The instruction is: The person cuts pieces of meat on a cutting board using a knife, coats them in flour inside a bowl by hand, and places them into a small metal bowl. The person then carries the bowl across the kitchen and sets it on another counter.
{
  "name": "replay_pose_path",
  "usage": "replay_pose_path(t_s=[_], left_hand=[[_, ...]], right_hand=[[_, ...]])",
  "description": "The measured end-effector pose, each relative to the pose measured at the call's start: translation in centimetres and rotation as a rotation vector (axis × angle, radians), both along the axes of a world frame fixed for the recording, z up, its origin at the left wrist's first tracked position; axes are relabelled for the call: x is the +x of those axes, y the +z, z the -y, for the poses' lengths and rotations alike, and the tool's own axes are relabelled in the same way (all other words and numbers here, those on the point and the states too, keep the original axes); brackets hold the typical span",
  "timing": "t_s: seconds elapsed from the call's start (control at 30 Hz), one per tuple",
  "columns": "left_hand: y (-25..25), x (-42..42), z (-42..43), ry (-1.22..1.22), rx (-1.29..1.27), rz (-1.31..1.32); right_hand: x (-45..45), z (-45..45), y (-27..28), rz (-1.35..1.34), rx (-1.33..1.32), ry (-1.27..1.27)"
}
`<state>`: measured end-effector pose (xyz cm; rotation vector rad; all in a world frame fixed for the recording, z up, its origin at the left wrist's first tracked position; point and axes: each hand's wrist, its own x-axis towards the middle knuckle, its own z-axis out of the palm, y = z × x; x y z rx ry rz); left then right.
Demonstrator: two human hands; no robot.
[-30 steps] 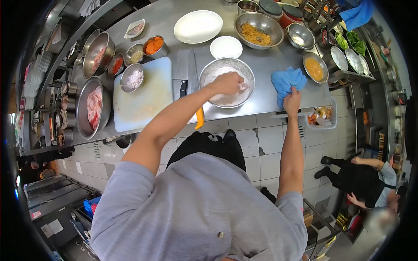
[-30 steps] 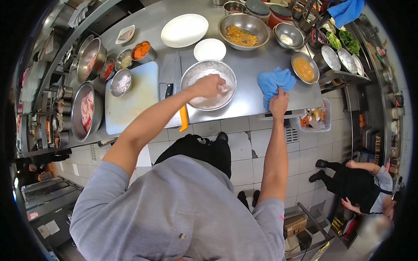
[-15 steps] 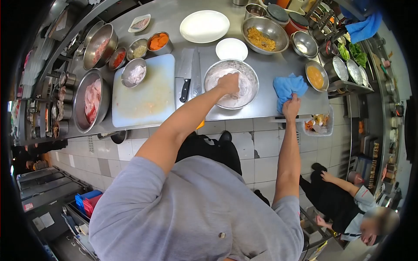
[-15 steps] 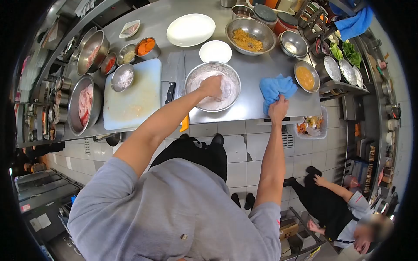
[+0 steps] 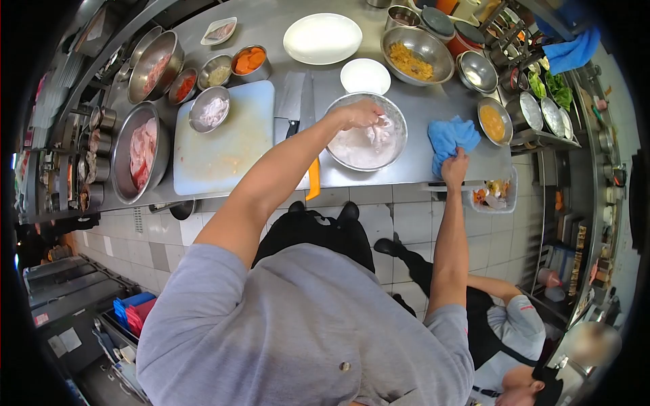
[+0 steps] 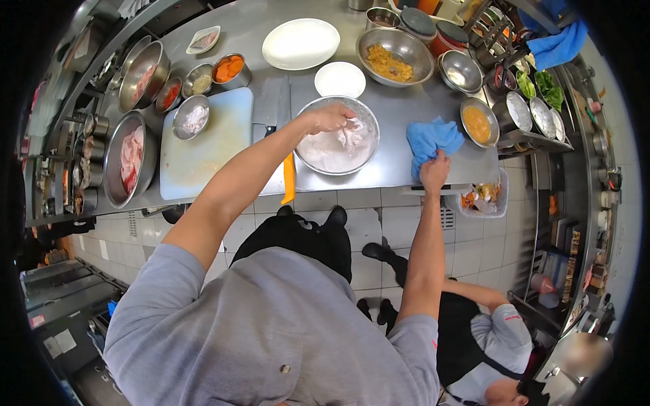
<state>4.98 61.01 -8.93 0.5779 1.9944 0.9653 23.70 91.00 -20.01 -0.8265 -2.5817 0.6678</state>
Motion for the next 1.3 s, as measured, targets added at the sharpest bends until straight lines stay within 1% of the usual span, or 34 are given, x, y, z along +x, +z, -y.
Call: replay_pose_path(t_s=[0.1,0.2,0.3,0.33,0.37,0.47,0.53,0.63,0.73,0.83,0.93,1.03,1.07,1.13,1.17,1.2,1.23,1.27,1.3], left_hand=[[-0.9,-0.6,-0.1,0.034,-0.014,0.179],[-2.4,0.9,0.0,-0.055,-0.196,-0.619],[0.9,3.8,-0.4,-0.089,-0.265,-0.488],[0.8,6.3,-0.7,-0.102,-0.284,-0.637],[0.5,7.8,-0.7,-0.097,-0.311,-0.793],[-3.3,7.2,-1.7,-0.051,-0.294,-0.823],[-5.1,6.3,-2.0,-0.047,-0.278,-0.811],[-1.0,5.6,0.2,-0.034,-0.147,-0.637],[1.8,5.2,1.3,-0.004,-0.084,-0.526],[2.1,5.1,2.0,0.037,0.011,-0.570],[3.3,3.9,4.2,0.132,0.255,-0.548],[8.1,1.1,9.7,0.160,0.302,-0.433],[9.7,0.0,12.2,0.145,0.320,-0.395],[14.4,-1.2,18.4,0.169,0.226,-0.556],[15.9,-1.8,21.3,0.204,0.176,-0.626],[17.0,-2.4,24.2,0.239,0.127,-0.695],[17.8,-3.0,26.9,0.279,0.008,-0.705],[18.2,-3.6,29.3,0.321,-0.109,-0.713],[17.6,-4.2,31.4,0.372,-0.147,-0.801]], right_hand=[[0.1,0.1,0.1,0.003,0.006,0.000],[0.0,-0.2,-0.3,-0.017,0.034,-0.005],[0.3,0.0,-0.7,-0.034,0.036,-0.004],[0.6,-0.3,-1.0,-0.035,0.046,-0.004],[-0.3,-0.2,-1.1,-0.046,0.056,0.014],[-0.3,-0.3,-0.9,0.008,0.004,-0.014],[-0.1,-1.7,-2.3,-0.153,-0.120,0.059],[0.7,-0.1,-1.1,-0.223,-0.142,-0.095],[1.8,2.0,0.6,-0.261,-0.208,-0.138],[2.2,3.1,0.4,-0.316,-0.257,-0.100],[2.5,4.4,0.6,-0.337,-0.400,-0.108],[3.0,5.9,2.0,-0.390,-0.395,-0.069],[3.3,6.7,2.8,-0.392,-0.462,-0.089],[3.9,8.1,4.7,-0.398,-0.599,-0.130],[4.1,8.7,5.5,-0.383,-0.597,-0.132],[4.3,9.2,6.3,-0.369,-0.595,-0.133],[4.5,9.7,6.7,-0.355,-0.592,-0.133],[4.6,9.9,6.5,-0.364,-0.592,-0.126],[4.6,10.0,6.3,-0.374,-0.591,-0.119]])
